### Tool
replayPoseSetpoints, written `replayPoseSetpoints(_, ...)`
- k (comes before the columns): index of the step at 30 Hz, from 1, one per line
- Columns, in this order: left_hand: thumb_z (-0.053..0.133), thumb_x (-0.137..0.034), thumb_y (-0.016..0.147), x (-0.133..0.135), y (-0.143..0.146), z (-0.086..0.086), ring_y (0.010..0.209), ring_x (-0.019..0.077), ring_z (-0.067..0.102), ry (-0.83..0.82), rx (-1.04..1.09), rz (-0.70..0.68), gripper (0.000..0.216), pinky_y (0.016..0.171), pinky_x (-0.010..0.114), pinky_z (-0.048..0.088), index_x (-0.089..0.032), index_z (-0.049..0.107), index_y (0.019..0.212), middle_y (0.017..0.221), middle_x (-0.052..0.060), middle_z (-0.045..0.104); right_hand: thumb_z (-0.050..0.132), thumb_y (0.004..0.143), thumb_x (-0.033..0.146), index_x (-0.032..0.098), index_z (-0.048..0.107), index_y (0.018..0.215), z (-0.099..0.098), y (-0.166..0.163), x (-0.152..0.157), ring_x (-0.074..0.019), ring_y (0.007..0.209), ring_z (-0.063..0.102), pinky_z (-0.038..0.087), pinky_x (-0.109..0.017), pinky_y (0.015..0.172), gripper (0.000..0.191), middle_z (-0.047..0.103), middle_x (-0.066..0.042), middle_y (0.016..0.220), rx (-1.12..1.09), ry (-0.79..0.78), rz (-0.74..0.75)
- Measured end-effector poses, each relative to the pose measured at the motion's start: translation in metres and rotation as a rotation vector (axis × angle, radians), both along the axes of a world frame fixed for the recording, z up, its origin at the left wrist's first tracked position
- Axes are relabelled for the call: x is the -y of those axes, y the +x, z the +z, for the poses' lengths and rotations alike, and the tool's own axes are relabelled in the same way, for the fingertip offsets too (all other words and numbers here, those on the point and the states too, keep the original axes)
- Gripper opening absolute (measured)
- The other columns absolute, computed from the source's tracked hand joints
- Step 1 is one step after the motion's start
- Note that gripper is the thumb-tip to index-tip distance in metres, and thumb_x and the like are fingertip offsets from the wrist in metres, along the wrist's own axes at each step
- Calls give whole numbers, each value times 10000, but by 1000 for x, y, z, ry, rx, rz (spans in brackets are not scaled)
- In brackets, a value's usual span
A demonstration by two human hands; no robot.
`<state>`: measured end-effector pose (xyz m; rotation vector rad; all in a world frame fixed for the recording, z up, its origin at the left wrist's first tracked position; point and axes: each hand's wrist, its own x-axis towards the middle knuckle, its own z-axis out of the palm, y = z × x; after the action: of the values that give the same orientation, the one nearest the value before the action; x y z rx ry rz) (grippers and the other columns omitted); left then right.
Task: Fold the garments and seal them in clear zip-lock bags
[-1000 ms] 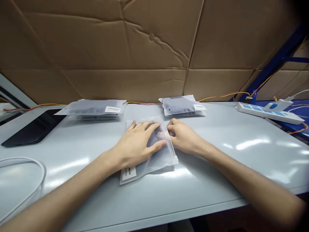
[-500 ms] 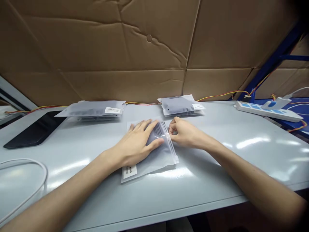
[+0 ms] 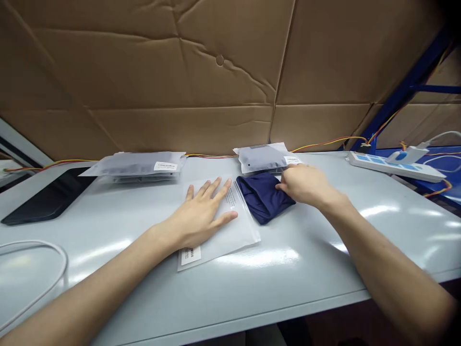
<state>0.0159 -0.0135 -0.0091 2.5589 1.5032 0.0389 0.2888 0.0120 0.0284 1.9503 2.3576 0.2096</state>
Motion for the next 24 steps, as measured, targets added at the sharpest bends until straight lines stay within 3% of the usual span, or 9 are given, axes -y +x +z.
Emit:
replayPoseSetpoints(3, 274, -688, 993, -3, -5, 2, 1574, 361, 73, -15, -32, 5, 793, 1226, 672, 121, -285, 80, 1648, 1713, 92, 68, 604, 938, 266, 113, 761, 919, 1, 3, -2, -339, 1017, 670, 441, -414, 855, 220, 724, -212, 1026, 32, 19, -76)
replayPoseSetpoints(7, 323, -598, 1001, -7, -14, 7, 1573, 357, 93, -17, -89, -15, 735, 1245, 625, 149, -272, 174, 1642, 1711, 72, 133, 421, 1003, 252, 114, 738, 933, 3, -9, 2, -338, 1026, 665, 447, -406, 813, 353, 704, -232, 1110, -14, 130, -63)
replayPoseSetpoints(10, 402, -391, 974, -8, -20, 13, 1571, 312, 171, 23, -65, -83, 716, 1254, 531, 234, -240, 192, 1642, 1707, 62, 182, 321, 1043, 478, 178, 702, 950, 0, -30, 12, -289, 875, 687, 434, -372, 688, 493, 732, -162, 1040, -208, 109, -41)
replayPoseSetpoints(12, 408, -271, 932, -9, -22, 15, 1544, 260, 278, 12, -18, -115, 733, 1233, 447, 318, -250, 210, 1638, 1692, 39, 256, 367, 977, 671, 194, 680, 963, -4, -43, 19, -288, 840, 685, 420, -362, 645, 570, 739, -136, 1001, -267, 72, 13)
replayPoseSetpoints(14, 402, -222, 906, -10, -24, 16, 1500, 231, 375, -9, 20, -114, 736, 1209, 396, 364, -249, 252, 1626, 1659, 30, 343, 472, 905, 726, 182, 664, 986, -8, -52, 25, -301, 855, 685, 408, -355, 624, 582, 735, -142, 1011, -251, 38, 61)
replayPoseSetpoints(16, 405, -232, 911, -12, -25, 16, 1452, 238, 449, 2, 44, -91, 696, 1192, 394, 388, -235, 321, 1601, 1613, 39, 429, 541, 906, 632, 176, 653, 1009, -11, -56, 28, -299, 862, 688, 393, -345, 611, 480, 734, -145, 1030, -221, 13, 73)
replayPoseSetpoints(19, 400, -311, 956, -15, -26, 18, 1380, 258, 528, 51, 68, -50, 591, 1148, 412, 434, -235, 433, 1540, 1537, 46, 531, 500, 964, 462, 188, 643, 1051, -12, -57, 29, -280, 844, 695, 374, -334, 599, 321, 747, -127, 1016, -223, -8, 50)
replayPoseSetpoints(24, 396, -422, 986, -16, -27, 22, 1252, 274, 621, 88, 86, 22, 502, 1055, 409, 491, -215, 569, 1410, 1360, 66, 677, 468, 989, 397, 202, 650, 1108, -12, -58, 30, -291, 853, 696, 365, -339, 604, 292, 760, -109, 962, -294, -22, 47)
